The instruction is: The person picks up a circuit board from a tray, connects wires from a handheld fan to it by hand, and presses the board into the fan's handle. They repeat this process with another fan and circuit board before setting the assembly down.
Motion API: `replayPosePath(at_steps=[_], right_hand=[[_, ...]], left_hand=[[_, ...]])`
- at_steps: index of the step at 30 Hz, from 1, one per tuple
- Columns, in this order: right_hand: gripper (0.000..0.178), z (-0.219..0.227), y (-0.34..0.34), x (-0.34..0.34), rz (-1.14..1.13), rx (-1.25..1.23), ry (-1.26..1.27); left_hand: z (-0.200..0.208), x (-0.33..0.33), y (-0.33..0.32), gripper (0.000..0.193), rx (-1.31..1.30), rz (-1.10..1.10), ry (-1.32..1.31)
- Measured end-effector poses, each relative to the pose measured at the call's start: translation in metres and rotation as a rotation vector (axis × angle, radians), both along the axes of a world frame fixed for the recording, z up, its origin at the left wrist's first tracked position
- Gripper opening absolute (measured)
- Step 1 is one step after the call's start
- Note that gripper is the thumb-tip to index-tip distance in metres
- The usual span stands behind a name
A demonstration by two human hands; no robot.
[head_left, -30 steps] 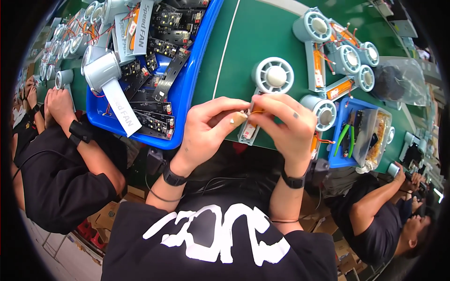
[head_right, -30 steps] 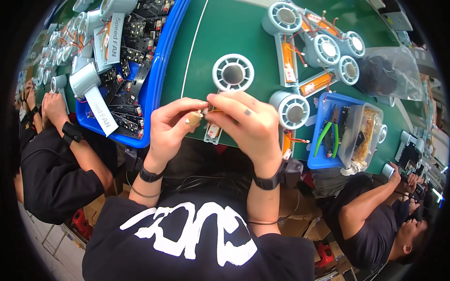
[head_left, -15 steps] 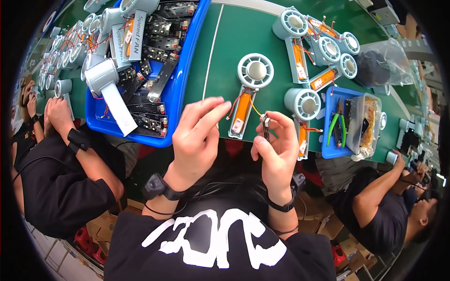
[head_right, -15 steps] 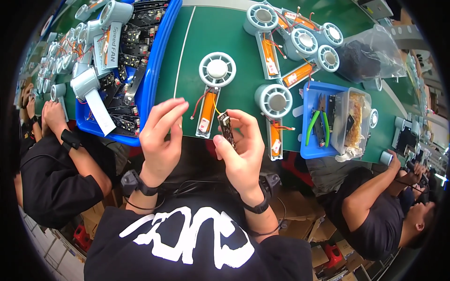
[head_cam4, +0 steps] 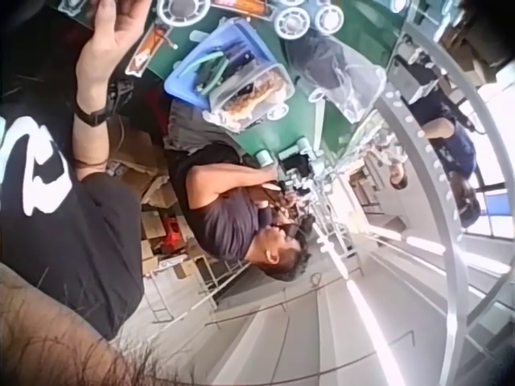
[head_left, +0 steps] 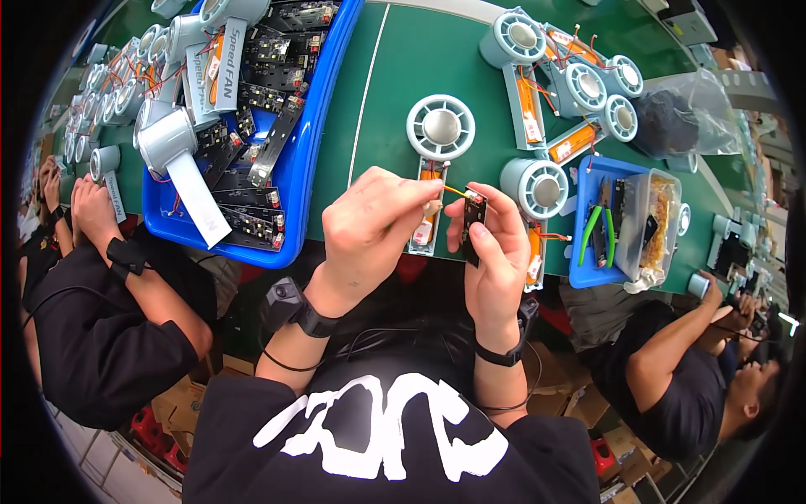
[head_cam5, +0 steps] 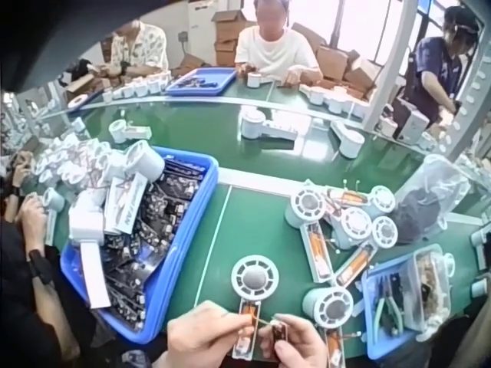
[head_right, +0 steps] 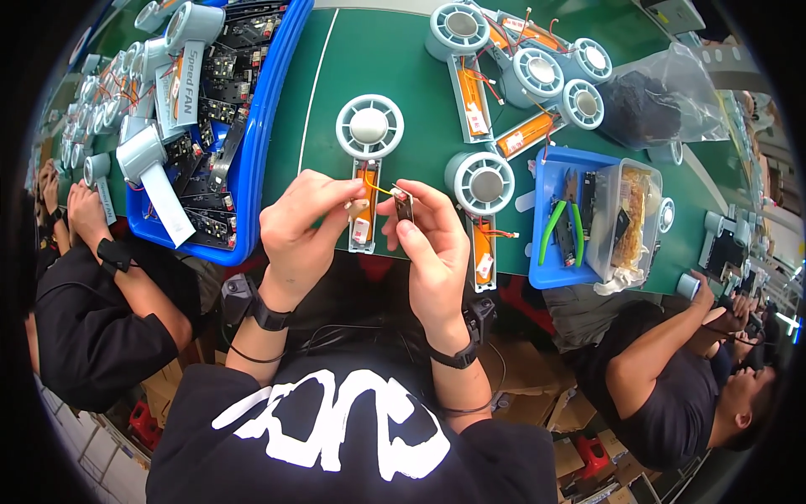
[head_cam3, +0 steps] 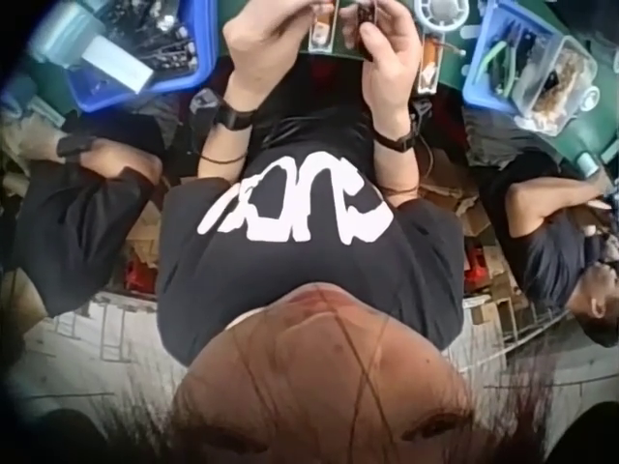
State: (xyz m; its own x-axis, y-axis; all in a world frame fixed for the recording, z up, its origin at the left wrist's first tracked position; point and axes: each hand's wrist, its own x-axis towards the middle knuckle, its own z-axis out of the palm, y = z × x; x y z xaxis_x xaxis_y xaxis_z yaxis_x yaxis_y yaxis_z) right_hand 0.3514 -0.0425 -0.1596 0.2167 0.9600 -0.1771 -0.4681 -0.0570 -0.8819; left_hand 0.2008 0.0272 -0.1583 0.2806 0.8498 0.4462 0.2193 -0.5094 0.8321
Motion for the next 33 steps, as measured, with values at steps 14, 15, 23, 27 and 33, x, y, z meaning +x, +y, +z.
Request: replayPosePath(at_steps=[14,15,23,27,33], right_hand=[[0.044,-0.033,0.024,0.014,-0.087,0.283,-0.442],[0.045,-0.034,0.027,0.013,-0.105,0.307,-0.478],[0.043,-0.043,0.037,0.009,-0.141,0.351,-0.634],[0.043,-0.049,0.038,0.008,-0.136,0.346,-0.671],[0.043,-0.055,0.039,0.002,-0.124,0.342,-0.710]], left_hand=[[-0.013,0.022,0.030,0.023,0.119,-0.042,0.091],[-0.014,0.021,0.032,0.024,0.121,-0.041,0.094],[-0.019,0.013,0.040,0.026,0.112,-0.040,0.096],[-0.023,0.010,0.043,0.026,0.108,-0.039,0.073],[-0.032,0.001,0.043,0.028,0.088,-0.047,0.039]])
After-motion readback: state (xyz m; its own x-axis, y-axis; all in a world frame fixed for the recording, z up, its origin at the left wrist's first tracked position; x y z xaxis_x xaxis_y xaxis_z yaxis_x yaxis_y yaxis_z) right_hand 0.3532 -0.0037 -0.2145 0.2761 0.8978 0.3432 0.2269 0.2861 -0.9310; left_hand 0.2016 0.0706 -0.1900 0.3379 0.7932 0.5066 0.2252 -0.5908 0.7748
